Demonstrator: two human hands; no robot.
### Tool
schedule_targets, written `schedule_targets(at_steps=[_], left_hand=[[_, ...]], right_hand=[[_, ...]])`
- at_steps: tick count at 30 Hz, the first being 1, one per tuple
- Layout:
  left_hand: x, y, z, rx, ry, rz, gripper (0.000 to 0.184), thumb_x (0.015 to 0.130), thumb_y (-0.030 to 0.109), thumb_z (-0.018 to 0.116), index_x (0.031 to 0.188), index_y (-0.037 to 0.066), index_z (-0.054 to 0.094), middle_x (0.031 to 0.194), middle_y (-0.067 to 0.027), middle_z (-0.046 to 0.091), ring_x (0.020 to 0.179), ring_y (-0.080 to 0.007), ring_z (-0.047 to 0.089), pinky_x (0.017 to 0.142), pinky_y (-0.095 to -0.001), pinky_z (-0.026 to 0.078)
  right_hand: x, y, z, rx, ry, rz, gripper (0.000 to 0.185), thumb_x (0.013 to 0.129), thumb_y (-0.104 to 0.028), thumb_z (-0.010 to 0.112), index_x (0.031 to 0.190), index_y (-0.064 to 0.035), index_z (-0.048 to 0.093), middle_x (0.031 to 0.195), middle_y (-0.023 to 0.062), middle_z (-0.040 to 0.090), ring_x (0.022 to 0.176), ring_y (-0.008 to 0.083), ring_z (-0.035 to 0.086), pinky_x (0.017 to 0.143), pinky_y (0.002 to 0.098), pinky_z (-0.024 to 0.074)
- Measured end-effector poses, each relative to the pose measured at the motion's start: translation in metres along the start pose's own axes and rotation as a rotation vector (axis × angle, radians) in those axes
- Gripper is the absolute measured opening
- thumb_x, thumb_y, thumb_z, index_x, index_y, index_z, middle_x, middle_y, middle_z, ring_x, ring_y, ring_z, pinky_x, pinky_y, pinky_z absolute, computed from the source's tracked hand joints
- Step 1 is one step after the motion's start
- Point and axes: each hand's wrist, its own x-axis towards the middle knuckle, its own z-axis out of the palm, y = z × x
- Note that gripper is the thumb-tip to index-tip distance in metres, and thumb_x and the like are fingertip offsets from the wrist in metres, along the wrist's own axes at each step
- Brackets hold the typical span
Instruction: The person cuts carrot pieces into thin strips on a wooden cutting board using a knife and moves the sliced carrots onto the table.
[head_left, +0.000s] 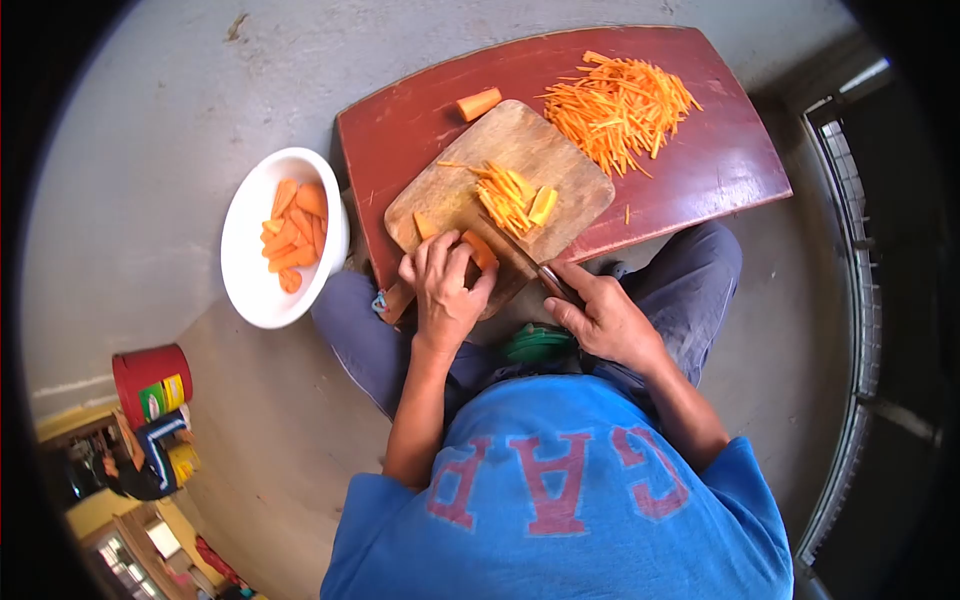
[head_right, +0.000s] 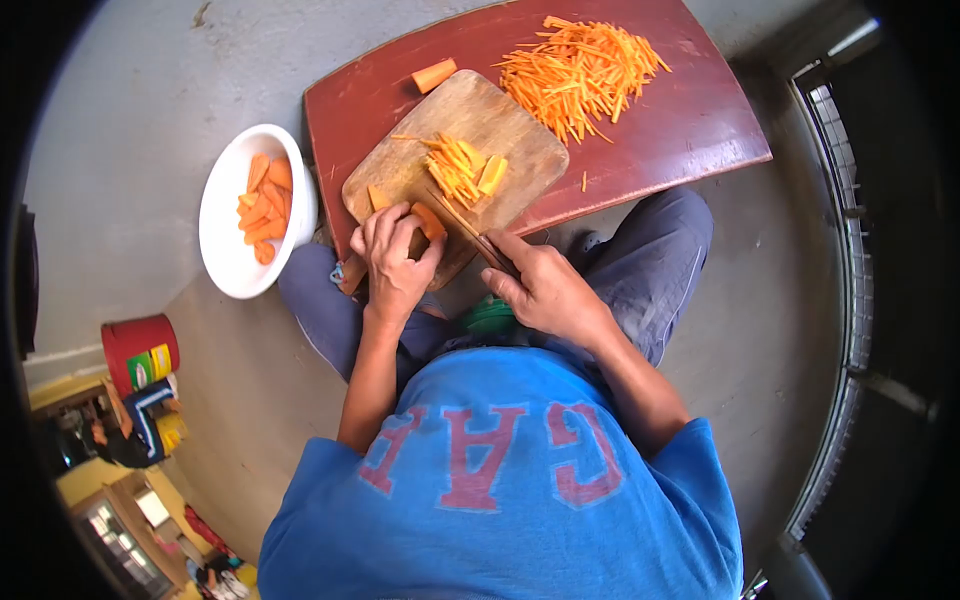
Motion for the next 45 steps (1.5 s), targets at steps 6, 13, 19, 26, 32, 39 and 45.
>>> schedule_targets(at_steps=[6,13,19,26,32,39,45], left_hand=[[-0.004,-0.007,0.004,-0.147,-0.007,0.055,0.035,0.086,0.008,0.088,0.118,0.001,0.075,0.128,-0.0145,0.069,0.117,-0.0393,0.065,0.104,-0.0551,0.050],[-0.005,-0.010,0.006,-0.197,-0.028,0.074,0.032,0.092,0.007,0.083,0.122,-0.001,0.076,0.126,-0.0152,0.069,0.115,-0.0385,0.065,0.101,-0.0515,0.053],[-0.007,-0.015,0.013,-0.189,-0.028,0.082,0.034,0.096,0.010,0.080,0.128,-0.004,0.076,0.130,-0.0175,0.070,0.119,-0.0376,0.066,0.102,-0.0503,0.053],[-0.006,-0.014,0.019,-0.230,0.044,0.054,0.033,0.096,0.008,0.080,0.126,-0.004,0.077,0.128,-0.0173,0.071,0.116,-0.0381,0.067,0.101,-0.0506,0.054],[-0.003,-0.015,0.018,-0.284,0.075,0.035,0.028,0.095,0.004,0.079,0.122,-0.003,0.078,0.127,-0.0154,0.072,0.114,-0.0373,0.068,0.099,-0.0490,0.055],[-0.004,-0.015,0.019,-0.304,0.100,0.016,0.024,0.093,0.001,0.079,0.117,-0.002,0.078,0.120,-0.0143,0.073,0.111,-0.0363,0.068,0.098,-0.0491,0.055],[-0.002,-0.015,0.019,-0.312,0.153,-0.006,0.019,0.094,0.000,0.080,0.113,-0.001,0.078,0.115,-0.0122,0.074,0.106,-0.0354,0.069,0.095,-0.0469,0.056]], right_hand=[[0.015,0.000,0.010,-0.055,-0.075,0.005,0.041,0.110,-0.013,0.069,0.145,0.0060,0.061,0.120,0.0351,0.076,0.115,0.0519,0.075,0.096,0.0524,0.0598],[0.024,-0.015,0.015,-0.094,-0.087,-0.034,0.048,0.111,-0.014,0.071,0.153,0.0043,0.059,0.109,0.0345,0.073,0.099,0.0458,0.078,0.087,0.0483,0.0586],[0.012,-0.030,0.012,-0.090,-0.137,0.054,0.041,0.110,-0.010,0.068,0.147,0.0051,0.057,0.124,0.0337,0.075,0.121,0.0544,0.072,0.097,0.0543,0.0600],[0.018,-0.021,0.031,-0.141,-0.056,0.012,0.043,0.109,-0.010,0.069,0.147,0.0034,0.057,0.121,0.0352,0.076,0.116,0.0567,0.071,0.094,0.0577,0.0616],[0.043,-0.024,0.027,-0.131,-0.059,-0.002,0.038,0.109,-0.011,0.068,0.143,0.0029,0.058,0.112,0.0383,0.073,0.106,0.0581,0.072,0.086,0.0611,0.0587],[0.036,-0.011,0.037,-0.144,-0.048,-0.029,0.040,0.109,-0.011,0.068,0.146,0.0021,0.058,0.109,0.0368,0.073,0.108,0.0577,0.072,0.089,0.0582,0.0589],[0.037,-0.032,0.025,-0.112,-0.060,0.044,0.042,0.109,-0.010,0.069,0.147,0.0051,0.058,0.111,0.0351,0.074,0.105,0.0543,0.073,0.088,0.0550,0.0594]])
